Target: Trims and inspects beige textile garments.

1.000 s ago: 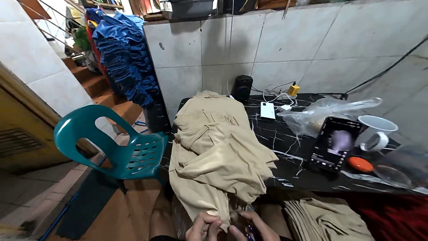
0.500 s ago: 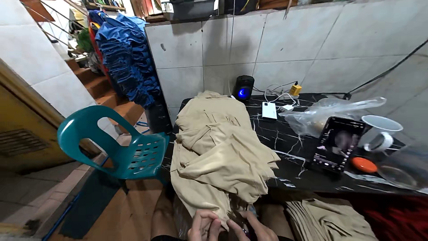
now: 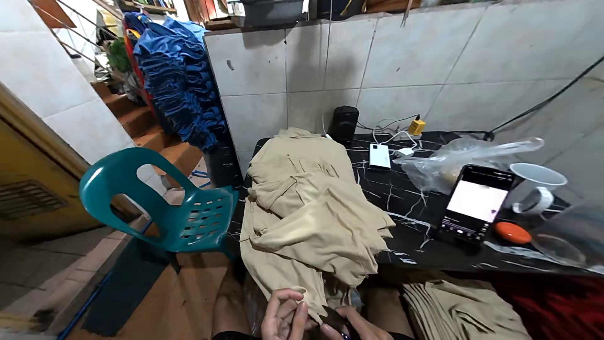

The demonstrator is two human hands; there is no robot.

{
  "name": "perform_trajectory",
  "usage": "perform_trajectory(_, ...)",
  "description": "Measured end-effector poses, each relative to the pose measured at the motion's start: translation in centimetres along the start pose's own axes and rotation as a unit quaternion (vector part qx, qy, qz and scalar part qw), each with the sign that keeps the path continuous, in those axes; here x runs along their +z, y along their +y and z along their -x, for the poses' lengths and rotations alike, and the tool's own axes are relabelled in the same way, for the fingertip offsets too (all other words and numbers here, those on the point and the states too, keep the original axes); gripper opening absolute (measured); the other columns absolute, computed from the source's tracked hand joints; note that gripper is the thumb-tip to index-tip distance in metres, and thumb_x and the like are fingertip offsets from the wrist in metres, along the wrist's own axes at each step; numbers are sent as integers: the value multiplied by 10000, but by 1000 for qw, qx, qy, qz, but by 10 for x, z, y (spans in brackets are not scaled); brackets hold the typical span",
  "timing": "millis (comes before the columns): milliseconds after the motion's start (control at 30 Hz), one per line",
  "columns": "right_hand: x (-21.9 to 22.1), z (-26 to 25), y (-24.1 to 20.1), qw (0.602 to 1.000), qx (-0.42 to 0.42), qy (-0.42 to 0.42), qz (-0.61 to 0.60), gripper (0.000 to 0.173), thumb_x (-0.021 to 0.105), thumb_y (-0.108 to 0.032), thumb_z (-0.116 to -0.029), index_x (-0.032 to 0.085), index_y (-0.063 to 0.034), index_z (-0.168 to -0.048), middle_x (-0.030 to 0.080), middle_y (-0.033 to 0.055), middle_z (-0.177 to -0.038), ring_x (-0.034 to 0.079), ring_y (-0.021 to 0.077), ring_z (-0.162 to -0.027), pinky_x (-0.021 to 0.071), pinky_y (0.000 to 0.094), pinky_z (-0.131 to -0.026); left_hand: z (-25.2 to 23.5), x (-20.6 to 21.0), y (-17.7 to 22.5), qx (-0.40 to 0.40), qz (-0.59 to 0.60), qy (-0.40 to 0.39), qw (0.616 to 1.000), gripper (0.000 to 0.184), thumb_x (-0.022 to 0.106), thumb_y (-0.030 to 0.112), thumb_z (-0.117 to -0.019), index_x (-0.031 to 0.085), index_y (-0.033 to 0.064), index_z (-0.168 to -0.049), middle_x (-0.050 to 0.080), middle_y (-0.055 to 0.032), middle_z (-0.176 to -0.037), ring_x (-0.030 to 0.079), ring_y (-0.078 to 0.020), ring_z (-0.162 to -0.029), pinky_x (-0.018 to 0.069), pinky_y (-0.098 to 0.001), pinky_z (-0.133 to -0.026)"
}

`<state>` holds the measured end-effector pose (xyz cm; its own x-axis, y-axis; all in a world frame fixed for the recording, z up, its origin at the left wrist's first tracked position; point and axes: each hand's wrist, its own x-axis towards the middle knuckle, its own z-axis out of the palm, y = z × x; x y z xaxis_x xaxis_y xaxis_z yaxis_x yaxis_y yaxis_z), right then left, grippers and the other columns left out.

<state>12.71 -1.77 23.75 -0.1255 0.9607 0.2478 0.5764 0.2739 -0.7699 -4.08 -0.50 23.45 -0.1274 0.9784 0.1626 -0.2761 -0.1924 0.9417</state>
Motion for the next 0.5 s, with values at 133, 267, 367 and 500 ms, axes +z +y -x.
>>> perform_trajectory(133, 4, -3, -4, 1000, -10, 7, 5, 366, 684, -326, -995, 702, 31, -1072, 699, 143, -779, 669, 238, -653, 566, 427, -612, 0, 0, 1, -3, 1, -1, 1000, 191, 565, -97, -973, 571, -17, -1147, 752, -60, -936, 752, -165, -784, 660, -369, -732)
perform_trajectory(267, 4, -3, -6, 999, -30, -13, 27, 353, 597, -321, -1048, 723, 8, -1062, 742, 150, -848, 725, 264, -716, 588, 468, -635, 0, -2, 1, -3, -8, -12, 1000, 189, 573, -89, -972, 580, -9, -1143, 756, -43, -889, 744, -145, -757, 647, -336, -723)
perform_trajectory(367, 6, -3, -5, 999, -33, 19, 20, 340, 582, -299, -1058, 722, 11, -1050, 738, 145, -831, 720, 241, -700, 586, 430, -624, 0, -2, 0, -4, -18, -14, 1000, 197, 576, -90, -966, 581, -6, -1144, 754, -32, -896, 737, -125, -757, 641, -316, -719)
perform_trajectory(500, 12, -9, -1, 987, 11, 96, -126, 318, 708, -224, -980, 676, 65, -1106, 678, 121, -845, 607, 123, -678, 535, 283, -624, 2, -3, -2, 23, -49, -29, 998, 236, 644, -103, -899, 599, -28, -1118, 723, -56, -1017, 725, -116, -832, 639, -311, -775)
